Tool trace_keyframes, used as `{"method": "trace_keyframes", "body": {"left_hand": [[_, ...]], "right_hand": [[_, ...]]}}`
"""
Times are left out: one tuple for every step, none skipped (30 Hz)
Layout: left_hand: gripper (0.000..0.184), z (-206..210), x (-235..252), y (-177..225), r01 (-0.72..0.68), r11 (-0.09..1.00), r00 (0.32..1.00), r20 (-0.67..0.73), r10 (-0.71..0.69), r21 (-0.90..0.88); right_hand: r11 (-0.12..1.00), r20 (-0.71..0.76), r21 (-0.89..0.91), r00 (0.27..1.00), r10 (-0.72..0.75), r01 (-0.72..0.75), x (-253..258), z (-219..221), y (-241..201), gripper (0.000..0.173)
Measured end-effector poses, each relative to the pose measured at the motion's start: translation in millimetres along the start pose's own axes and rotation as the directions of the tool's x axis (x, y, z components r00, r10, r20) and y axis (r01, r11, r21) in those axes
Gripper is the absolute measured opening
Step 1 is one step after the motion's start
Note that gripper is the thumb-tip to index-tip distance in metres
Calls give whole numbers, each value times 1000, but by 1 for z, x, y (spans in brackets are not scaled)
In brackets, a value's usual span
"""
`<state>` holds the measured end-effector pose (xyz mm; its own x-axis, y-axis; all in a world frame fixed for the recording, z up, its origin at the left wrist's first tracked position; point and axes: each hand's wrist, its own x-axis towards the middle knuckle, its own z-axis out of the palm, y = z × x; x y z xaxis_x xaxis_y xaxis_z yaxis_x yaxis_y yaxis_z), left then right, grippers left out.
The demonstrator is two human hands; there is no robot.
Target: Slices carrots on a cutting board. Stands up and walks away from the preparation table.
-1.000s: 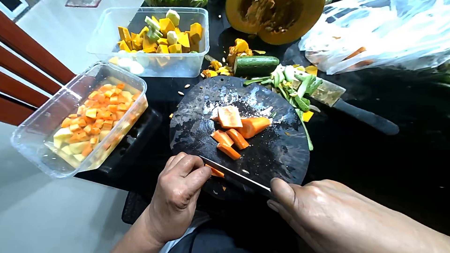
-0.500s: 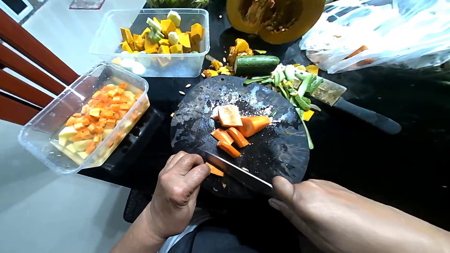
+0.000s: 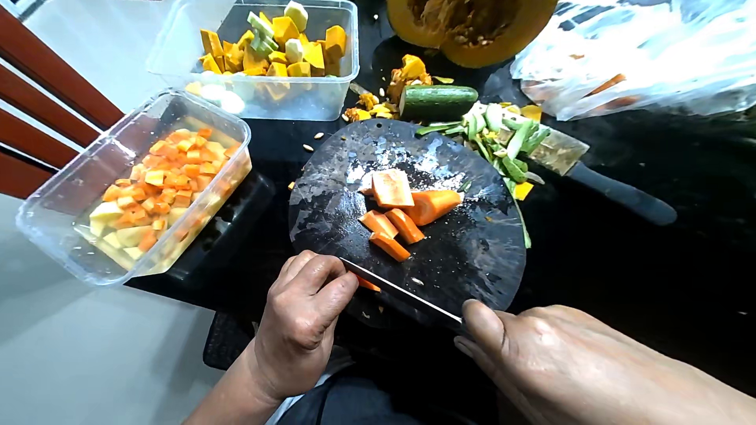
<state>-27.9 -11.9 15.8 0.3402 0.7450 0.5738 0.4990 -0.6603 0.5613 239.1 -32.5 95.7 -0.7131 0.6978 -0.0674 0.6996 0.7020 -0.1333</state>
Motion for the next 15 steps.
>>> {"method": "trace_keyframes", "body": {"left_hand": [[15, 0, 0, 0, -2, 1000, 1000, -4, 2, 0], [15, 0, 0, 0, -4, 1000, 1000, -7, 4, 5], [15, 1, 0, 0, -5, 1000, 1000, -10, 5, 10], [15, 1, -1, 1, -6, 1000, 1000, -11, 6, 15], [16, 1, 0, 1, -9, 1000, 1000, -10, 9, 16], [16, 1, 0, 0, -13, 1000, 1000, -10, 13, 13], [16, 1, 1, 0, -15, 1000, 1000, -13, 15, 9], [16, 1, 1, 0, -13, 1000, 1000, -13, 14, 9], [16, 1, 0, 0, -11, 1000, 1000, -11, 11, 10], [16, 0, 0, 0, -10, 1000, 1000, -8, 10, 9], [17, 0, 0, 0, -9, 1000, 1000, -6, 9, 9], [17, 0, 0, 0, -9, 1000, 1000, -5, 9, 9], [18, 0, 0, 0, -11, 1000, 1000, -8, 11, 8], [19, 1, 0, -1, -12, 1000, 1000, -13, 12, 5], [19, 1, -1, -1, -15, 1000, 1000, -17, 15, 6]], "right_hand": [[1000, 19, -19, 1000, 8, -7, 1, -2, -3, 24], [999, 27, -41, 999, 16, -15, 4, -2, -6, 24], [998, 14, -61, 1000, 11, -10, 7, 0, -9, 23], [997, -20, -71, 1000, -7, 6, 11, 5, -9, 22], [997, -66, -73, 997, -33, 28, 14, 11, -7, 21], [997, -100, -68, 994, -51, 44, 16, 16, -5, 21], [997, -114, -53, 992, -58, 52, 16, 18, -3, 21], [998, -113, -36, 992, -56, 53, 14, 19, -1, 20], [999, -98, -10, 994, -47, 46, 10, 19, 0, 20], [999, -71, 26, 997, -30, 32, 4, 17, 1, 21], [998, -42, 62, 999, -11, 13, -2, 15, 3, 22], [996, -22, 89, 1000, 5, -3, -8, 13, 5, 23], [995, -19, 98, 1000, 15, -13, -13, 12, 7, 25], [995, -26, 97, 999, 26, -23, -16, 13, 7, 26], [996, -47, 83, 998, 37, -33, -17, 14, 7, 26]]}}
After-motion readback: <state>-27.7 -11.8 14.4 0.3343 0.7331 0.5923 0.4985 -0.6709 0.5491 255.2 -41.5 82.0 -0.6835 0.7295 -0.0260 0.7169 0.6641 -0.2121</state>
